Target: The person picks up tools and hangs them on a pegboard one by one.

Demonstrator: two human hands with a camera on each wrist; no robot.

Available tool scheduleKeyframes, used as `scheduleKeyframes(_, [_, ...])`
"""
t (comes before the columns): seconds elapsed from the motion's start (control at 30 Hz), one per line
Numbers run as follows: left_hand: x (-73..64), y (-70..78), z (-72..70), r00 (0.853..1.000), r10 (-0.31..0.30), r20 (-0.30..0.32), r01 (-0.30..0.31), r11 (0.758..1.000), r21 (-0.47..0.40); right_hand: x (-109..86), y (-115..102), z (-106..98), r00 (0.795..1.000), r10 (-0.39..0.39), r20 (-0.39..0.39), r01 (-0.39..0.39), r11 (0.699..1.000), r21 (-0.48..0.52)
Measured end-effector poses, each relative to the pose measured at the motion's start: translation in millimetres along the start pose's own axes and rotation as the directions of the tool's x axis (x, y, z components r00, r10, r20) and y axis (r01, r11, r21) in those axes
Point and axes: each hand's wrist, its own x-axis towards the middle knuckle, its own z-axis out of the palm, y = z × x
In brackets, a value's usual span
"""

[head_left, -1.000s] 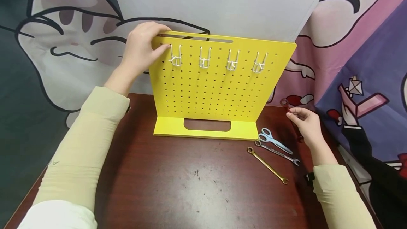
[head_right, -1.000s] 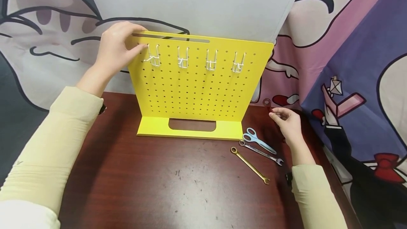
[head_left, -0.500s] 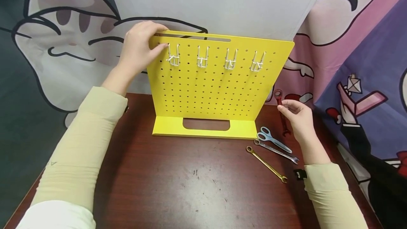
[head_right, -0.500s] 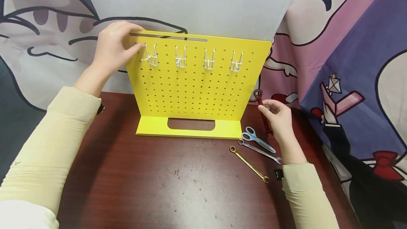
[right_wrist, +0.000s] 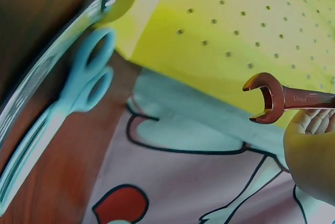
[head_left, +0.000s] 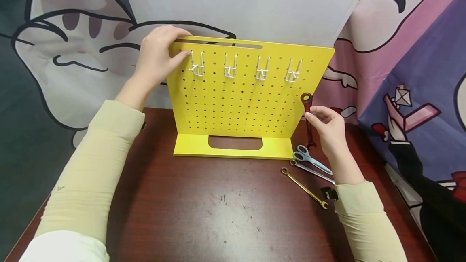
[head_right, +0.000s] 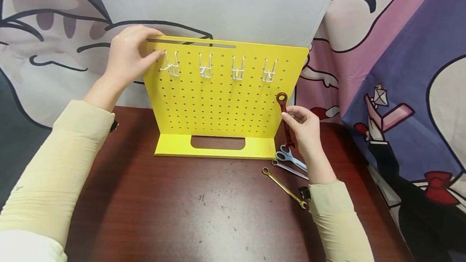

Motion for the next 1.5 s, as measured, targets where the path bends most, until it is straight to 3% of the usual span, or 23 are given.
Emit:
scheduleKeyframes(0.1, [-0.6,-0.2,-0.3,1.0,-0.003,0.0,0.003,1.0,0.0,0.6,-4,10,1.0,-0.013,-0.007,0.014,0.998,0.057])
scheduleKeyframes(0.5, [-0.2,-0.1,0.0,1.0,0.003,-0.001,-0.003,1.0,0.003,7.7,-16,45,0.996,-0.059,-0.066,0.068,0.989,0.129])
scheduleKeyframes(0.8, [0.8,0.3,-0.2,1.0,0.008,-0.001,-0.008,1.0,0.001,10.5,-23,60,0.995,-0.075,-0.061,0.091,0.943,0.321])
scheduleKeyframes(1.5, [-0.4,-1.3,0.4,1.0,0.019,-0.004,-0.019,1.0,-0.012,31.2,-8,72,0.989,0.001,-0.148,0.043,0.954,0.296])
